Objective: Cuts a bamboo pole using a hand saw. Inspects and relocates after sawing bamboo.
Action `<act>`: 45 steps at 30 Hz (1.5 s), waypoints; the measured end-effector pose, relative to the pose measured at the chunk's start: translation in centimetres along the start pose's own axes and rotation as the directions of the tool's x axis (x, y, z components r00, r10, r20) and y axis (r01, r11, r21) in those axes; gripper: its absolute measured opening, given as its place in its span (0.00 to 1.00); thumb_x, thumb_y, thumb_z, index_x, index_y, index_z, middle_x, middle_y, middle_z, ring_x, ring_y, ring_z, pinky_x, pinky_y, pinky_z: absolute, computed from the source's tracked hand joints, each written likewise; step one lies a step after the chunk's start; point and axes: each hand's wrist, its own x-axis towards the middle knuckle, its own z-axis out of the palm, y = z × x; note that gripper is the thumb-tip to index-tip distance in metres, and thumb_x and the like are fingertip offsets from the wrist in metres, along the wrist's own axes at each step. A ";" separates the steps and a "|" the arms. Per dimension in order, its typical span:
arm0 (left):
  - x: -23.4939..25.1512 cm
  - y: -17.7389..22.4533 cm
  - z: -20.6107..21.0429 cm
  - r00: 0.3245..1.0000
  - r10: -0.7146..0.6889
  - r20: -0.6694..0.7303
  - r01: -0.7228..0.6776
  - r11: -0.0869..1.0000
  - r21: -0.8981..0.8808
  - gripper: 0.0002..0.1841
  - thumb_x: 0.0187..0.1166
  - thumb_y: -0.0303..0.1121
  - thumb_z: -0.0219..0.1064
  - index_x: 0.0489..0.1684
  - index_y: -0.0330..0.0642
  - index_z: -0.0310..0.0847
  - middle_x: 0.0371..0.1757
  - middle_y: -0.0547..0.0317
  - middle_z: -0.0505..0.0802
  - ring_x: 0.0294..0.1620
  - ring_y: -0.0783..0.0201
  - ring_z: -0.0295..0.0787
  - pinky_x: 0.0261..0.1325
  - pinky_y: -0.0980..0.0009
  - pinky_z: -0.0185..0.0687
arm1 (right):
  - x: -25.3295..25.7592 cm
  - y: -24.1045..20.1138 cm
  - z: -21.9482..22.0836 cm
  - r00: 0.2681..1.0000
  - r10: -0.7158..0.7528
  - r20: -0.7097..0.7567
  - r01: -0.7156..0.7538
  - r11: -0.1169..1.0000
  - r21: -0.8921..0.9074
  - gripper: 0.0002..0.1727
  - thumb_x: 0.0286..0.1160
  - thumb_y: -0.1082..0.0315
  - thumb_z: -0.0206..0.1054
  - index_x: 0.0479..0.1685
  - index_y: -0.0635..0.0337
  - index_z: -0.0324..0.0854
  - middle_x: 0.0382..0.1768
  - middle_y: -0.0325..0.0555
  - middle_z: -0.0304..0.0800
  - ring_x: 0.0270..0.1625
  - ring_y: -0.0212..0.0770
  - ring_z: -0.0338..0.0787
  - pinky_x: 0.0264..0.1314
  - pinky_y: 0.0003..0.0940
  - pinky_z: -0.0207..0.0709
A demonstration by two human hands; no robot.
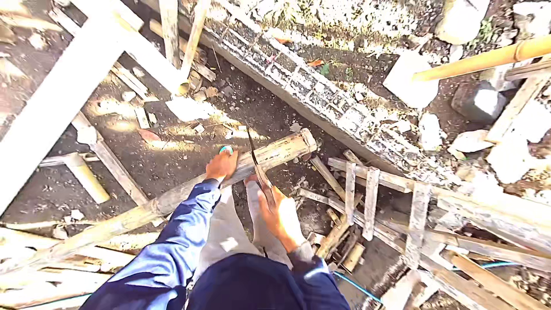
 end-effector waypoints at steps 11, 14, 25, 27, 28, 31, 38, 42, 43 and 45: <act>0.5 0.3 -0.8 1.000 -0.026 0.016 0.025 0.999 0.033 0.41 0.88 0.64 0.34 0.53 0.36 0.87 0.58 0.33 0.91 0.66 0.34 0.86 0.59 0.27 0.75 | -3.8 3.2 0.8 0.968 -0.131 -0.216 0.141 0.989 0.032 0.22 0.79 0.49 0.62 0.43 0.60 0.91 0.22 0.42 0.89 0.25 0.41 0.90 0.29 0.45 0.86; 1.0 0.1 -1.1 1.000 0.003 0.015 -0.003 1.000 0.022 0.43 0.88 0.65 0.33 0.50 0.36 0.87 0.56 0.33 0.91 0.64 0.33 0.86 0.59 0.27 0.75 | 2.5 0.7 2.2 0.975 -0.088 -0.203 0.113 0.987 0.117 0.21 0.78 0.47 0.64 0.33 0.57 0.86 0.19 0.40 0.83 0.23 0.40 0.85 0.28 0.44 0.81; 1.2 -2.1 -2.9 0.874 0.472 0.115 -0.485 0.864 0.134 0.55 0.46 0.67 0.85 0.83 0.57 0.69 0.60 0.51 0.93 0.59 0.49 0.92 0.62 0.38 0.84 | -12.2 -0.6 -4.8 0.985 -0.013 -0.173 0.027 0.997 0.074 0.21 0.81 0.52 0.65 0.43 0.65 0.89 0.20 0.43 0.89 0.21 0.36 0.88 0.23 0.39 0.82; 0.9 -1.9 -2.6 0.887 0.454 0.085 -0.462 0.873 0.157 0.53 0.48 0.64 0.85 0.83 0.57 0.69 0.63 0.50 0.92 0.60 0.47 0.91 0.61 0.36 0.84 | -5.5 -2.1 -3.0 0.969 -0.052 -0.242 0.063 0.997 0.037 0.21 0.80 0.49 0.63 0.40 0.58 0.90 0.17 0.36 0.84 0.19 0.33 0.84 0.19 0.35 0.79; 0.6 -1.8 -2.5 0.884 0.464 0.053 -0.466 0.869 0.164 0.52 0.49 0.62 0.86 0.82 0.55 0.70 0.66 0.49 0.91 0.60 0.44 0.91 0.60 0.34 0.84 | -1.6 -3.1 -2.1 0.967 -0.057 -0.248 0.064 0.998 0.018 0.20 0.79 0.48 0.63 0.35 0.56 0.88 0.17 0.36 0.83 0.19 0.34 0.84 0.20 0.37 0.79; 0.7 -1.8 -1.3 0.875 0.481 -0.054 -0.460 0.861 0.219 0.51 0.50 0.57 0.88 0.82 0.52 0.71 0.70 0.48 0.88 0.57 0.41 0.92 0.54 0.34 0.86 | 6.1 -6.4 -1.2 0.994 0.076 -0.079 -0.072 0.996 0.051 0.20 0.82 0.48 0.64 0.41 0.57 0.87 0.25 0.46 0.87 0.30 0.47 0.90 0.34 0.52 0.85; 10.8 -1.7 4.0 0.902 0.431 -0.024 -0.409 0.870 0.274 0.51 0.51 0.63 0.84 0.82 0.54 0.71 0.71 0.52 0.87 0.63 0.46 0.90 0.58 0.39 0.86 | 0.9 1.4 -0.6 0.989 0.006 -0.151 0.003 0.998 0.059 0.20 0.80 0.56 0.66 0.43 0.68 0.90 0.23 0.48 0.91 0.24 0.41 0.90 0.28 0.45 0.85; 17.5 -1.4 8.2 0.931 0.365 -0.011 -0.347 0.893 0.286 0.51 0.56 0.60 0.83 0.84 0.48 0.69 0.76 0.49 0.84 0.71 0.43 0.85 0.69 0.40 0.80 | 8.5 5.3 1.8 0.992 0.088 -0.095 -0.081 0.994 0.076 0.20 0.79 0.52 0.67 0.34 0.62 0.87 0.18 0.42 0.84 0.20 0.37 0.84 0.23 0.41 0.78; 19.7 -1.3 9.1 0.933 0.359 -0.031 -0.335 0.895 0.293 0.51 0.57 0.60 0.83 0.85 0.48 0.68 0.77 0.48 0.83 0.72 0.42 0.84 0.71 0.40 0.78 | 11.5 6.2 2.8 0.991 0.092 -0.103 -0.085 0.994 0.071 0.21 0.79 0.48 0.66 0.34 0.59 0.87 0.17 0.38 0.82 0.19 0.35 0.82 0.21 0.40 0.77; 23.8 -1.0 9.9 0.943 0.329 -0.050 -0.298 0.903 0.309 0.53 0.58 0.58 0.83 0.88 0.49 0.63 0.80 0.46 0.81 0.74 0.41 0.82 0.72 0.39 0.77 | 16.7 8.7 5.2 0.984 0.090 -0.151 -0.069 0.987 0.143 0.21 0.78 0.44 0.64 0.32 0.52 0.87 0.16 0.31 0.79 0.18 0.29 0.78 0.19 0.34 0.75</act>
